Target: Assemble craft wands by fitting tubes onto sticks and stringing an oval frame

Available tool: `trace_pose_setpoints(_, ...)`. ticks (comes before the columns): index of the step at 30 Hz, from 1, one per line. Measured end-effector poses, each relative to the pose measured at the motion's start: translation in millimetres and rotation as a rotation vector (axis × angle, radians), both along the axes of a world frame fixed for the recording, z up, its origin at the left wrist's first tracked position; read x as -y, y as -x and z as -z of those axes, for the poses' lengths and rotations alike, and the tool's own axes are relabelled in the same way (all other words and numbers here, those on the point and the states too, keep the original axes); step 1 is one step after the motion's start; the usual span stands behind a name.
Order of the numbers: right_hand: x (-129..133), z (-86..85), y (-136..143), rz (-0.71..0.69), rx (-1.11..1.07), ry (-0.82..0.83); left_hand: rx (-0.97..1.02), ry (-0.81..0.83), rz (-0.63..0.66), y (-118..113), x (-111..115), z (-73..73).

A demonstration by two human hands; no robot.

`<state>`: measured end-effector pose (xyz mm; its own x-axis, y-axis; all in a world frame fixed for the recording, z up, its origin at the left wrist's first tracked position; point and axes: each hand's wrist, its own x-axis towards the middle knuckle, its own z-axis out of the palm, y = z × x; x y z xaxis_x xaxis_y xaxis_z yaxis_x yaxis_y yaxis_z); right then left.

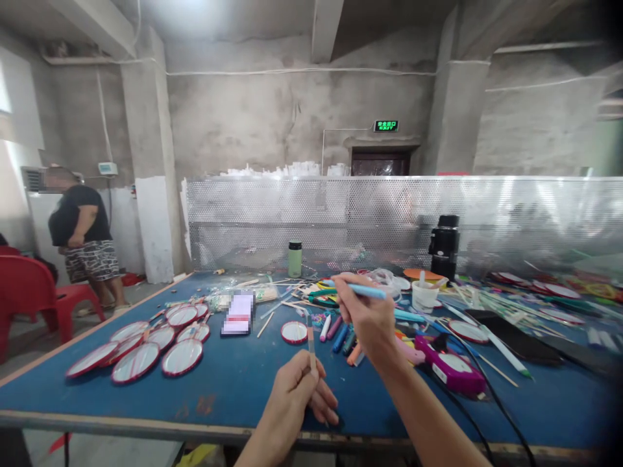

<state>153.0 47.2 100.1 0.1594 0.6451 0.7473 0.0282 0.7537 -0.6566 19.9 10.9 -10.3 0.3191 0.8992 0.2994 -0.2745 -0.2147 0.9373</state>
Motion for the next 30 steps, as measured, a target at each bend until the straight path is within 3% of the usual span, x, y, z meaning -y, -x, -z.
trace_pose_setpoints(3, -38, -14.6, 8, -0.277, -0.163, 0.227, 0.006, -0.006, -0.026, -1, 1, 0.0)
trace_pose_setpoints(6, -74, 4.4, 12, -0.331, -0.171, 0.381, -0.021, -0.006, -0.026, -1, 4, -3.7)
trace_pose_setpoints(9, -91, 30.0, 11, -0.363, -0.172, 0.501, -0.049, -0.014, -0.019, 0, 7, -7.3)
trace_pose_setpoints(12, -93, 36.2, 6, -0.429, -0.212, 0.542, -0.059, -0.021, -0.02, 1, 7, -7.5)
trace_pose_setpoints(18, -88, 22.5, -4, -0.559, -0.29, 0.582, -0.058, -0.03, -0.008, 1, 6, -6.0)
trace_pose_setpoints(30, -101, 30.1, -8, -0.485, -0.439, 0.53, -0.031, -0.035, 0.005, -1, -2, 4.0)
